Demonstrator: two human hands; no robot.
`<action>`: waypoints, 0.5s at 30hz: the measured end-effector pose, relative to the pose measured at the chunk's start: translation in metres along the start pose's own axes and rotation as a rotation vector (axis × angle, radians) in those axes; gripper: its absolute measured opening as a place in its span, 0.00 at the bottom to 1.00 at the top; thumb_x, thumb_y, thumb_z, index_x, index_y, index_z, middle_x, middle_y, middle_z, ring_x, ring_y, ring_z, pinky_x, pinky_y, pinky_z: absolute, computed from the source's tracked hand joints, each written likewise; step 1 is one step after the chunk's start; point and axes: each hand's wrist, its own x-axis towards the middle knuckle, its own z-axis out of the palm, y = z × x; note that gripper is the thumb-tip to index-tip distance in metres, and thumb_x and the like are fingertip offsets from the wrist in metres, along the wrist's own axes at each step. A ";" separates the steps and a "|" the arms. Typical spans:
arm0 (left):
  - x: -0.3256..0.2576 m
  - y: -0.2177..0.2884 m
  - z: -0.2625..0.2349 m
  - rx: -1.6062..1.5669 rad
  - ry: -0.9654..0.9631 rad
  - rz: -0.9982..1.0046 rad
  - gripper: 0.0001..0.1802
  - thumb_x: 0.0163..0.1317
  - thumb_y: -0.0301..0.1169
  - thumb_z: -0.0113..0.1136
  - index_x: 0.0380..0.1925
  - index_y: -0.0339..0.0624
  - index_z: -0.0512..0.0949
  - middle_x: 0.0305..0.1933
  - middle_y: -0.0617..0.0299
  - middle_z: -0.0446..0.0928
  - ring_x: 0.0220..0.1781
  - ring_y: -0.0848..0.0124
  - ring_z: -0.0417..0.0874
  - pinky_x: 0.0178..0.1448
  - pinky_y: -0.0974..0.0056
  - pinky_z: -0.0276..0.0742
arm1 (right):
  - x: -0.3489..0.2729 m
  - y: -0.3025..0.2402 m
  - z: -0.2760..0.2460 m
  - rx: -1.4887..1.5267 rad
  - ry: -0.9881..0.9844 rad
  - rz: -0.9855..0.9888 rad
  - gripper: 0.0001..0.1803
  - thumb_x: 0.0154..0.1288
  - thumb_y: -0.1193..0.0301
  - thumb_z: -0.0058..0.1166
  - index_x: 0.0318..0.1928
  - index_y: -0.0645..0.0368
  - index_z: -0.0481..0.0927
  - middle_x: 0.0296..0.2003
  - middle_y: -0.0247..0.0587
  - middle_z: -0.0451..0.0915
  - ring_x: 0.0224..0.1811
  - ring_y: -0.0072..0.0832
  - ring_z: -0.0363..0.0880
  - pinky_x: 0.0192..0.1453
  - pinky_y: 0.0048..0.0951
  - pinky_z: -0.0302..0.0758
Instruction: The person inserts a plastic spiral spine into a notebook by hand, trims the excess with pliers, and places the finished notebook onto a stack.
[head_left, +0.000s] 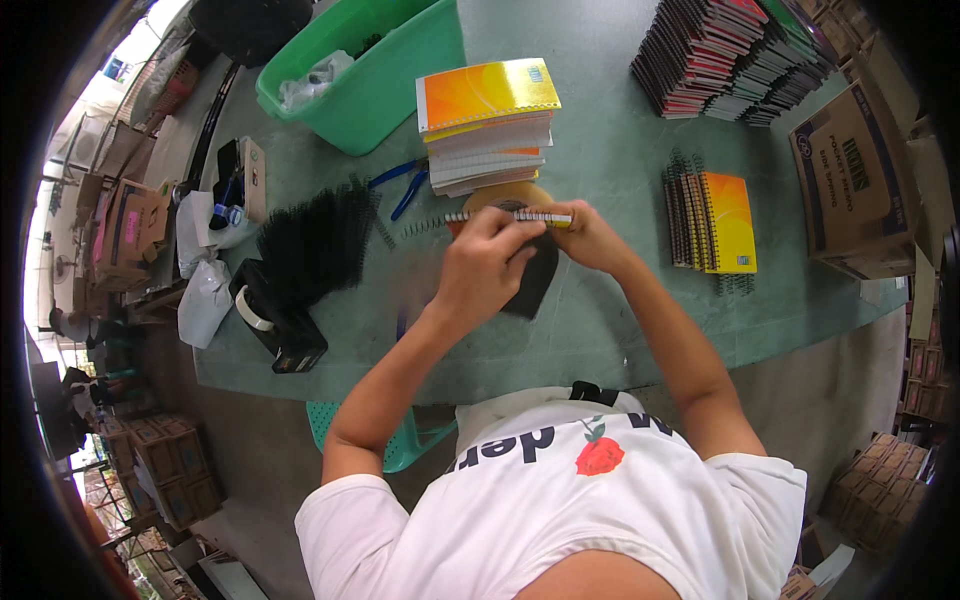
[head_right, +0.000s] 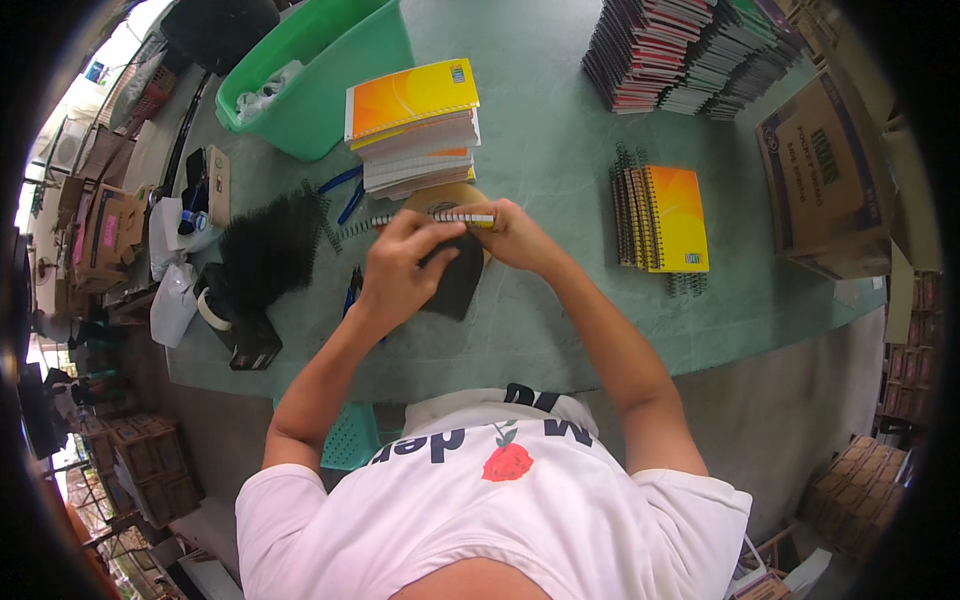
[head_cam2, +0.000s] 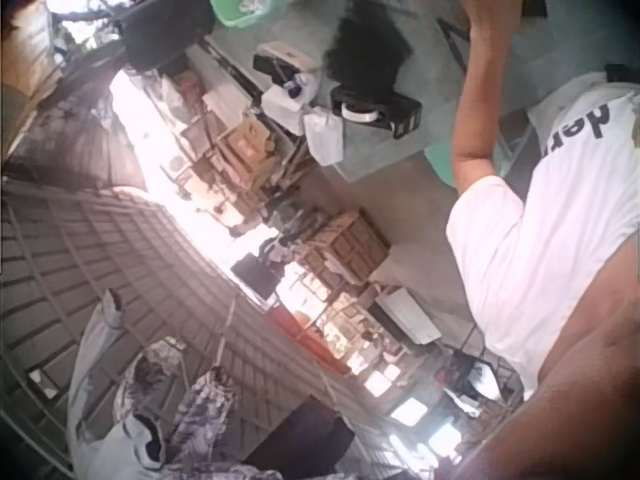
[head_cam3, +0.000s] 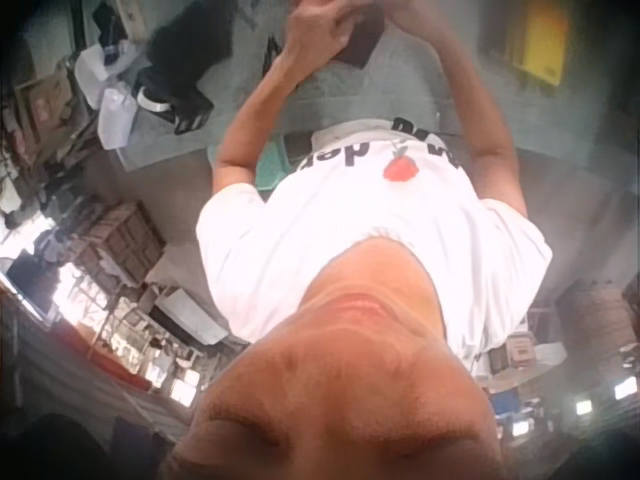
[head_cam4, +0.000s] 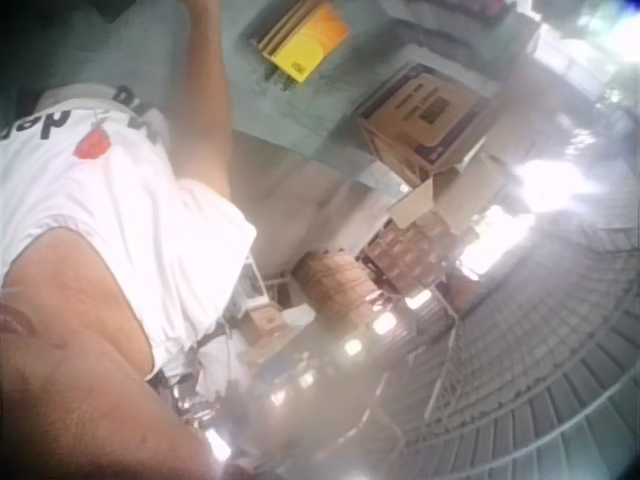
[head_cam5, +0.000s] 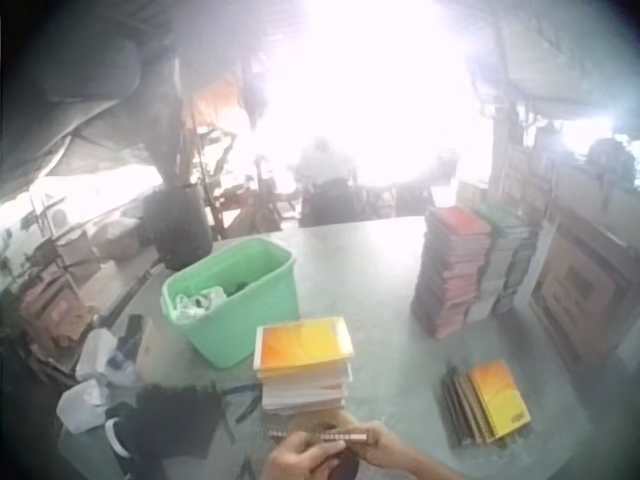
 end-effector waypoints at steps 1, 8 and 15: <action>0.005 0.000 -0.002 -0.013 0.067 -0.043 0.17 0.48 0.21 0.66 0.41 0.43 0.81 0.35 0.54 0.74 0.38 0.59 0.78 0.46 0.59 0.74 | -0.001 0.003 0.000 -0.014 -0.008 -0.009 0.17 0.60 0.83 0.53 0.51 0.64 0.78 0.41 0.32 0.82 0.41 0.13 0.74 0.48 0.21 0.73; -0.055 0.000 0.044 -0.028 -0.140 -0.128 0.16 0.52 0.29 0.65 0.42 0.43 0.79 0.39 0.53 0.75 0.44 0.56 0.76 0.49 0.56 0.73 | 0.000 -0.015 -0.001 0.210 0.053 -0.121 0.17 0.60 0.76 0.58 0.51 0.62 0.78 0.49 0.38 0.80 0.50 0.23 0.76 0.55 0.25 0.73; 0.009 0.002 0.000 0.287 -0.019 0.049 0.17 0.58 0.31 0.60 0.48 0.38 0.76 0.42 0.51 0.76 0.45 0.56 0.77 0.50 0.56 0.71 | -0.011 -0.023 0.012 0.332 0.192 -0.146 0.12 0.59 0.80 0.57 0.45 0.64 0.80 0.46 0.40 0.81 0.50 0.23 0.76 0.56 0.24 0.73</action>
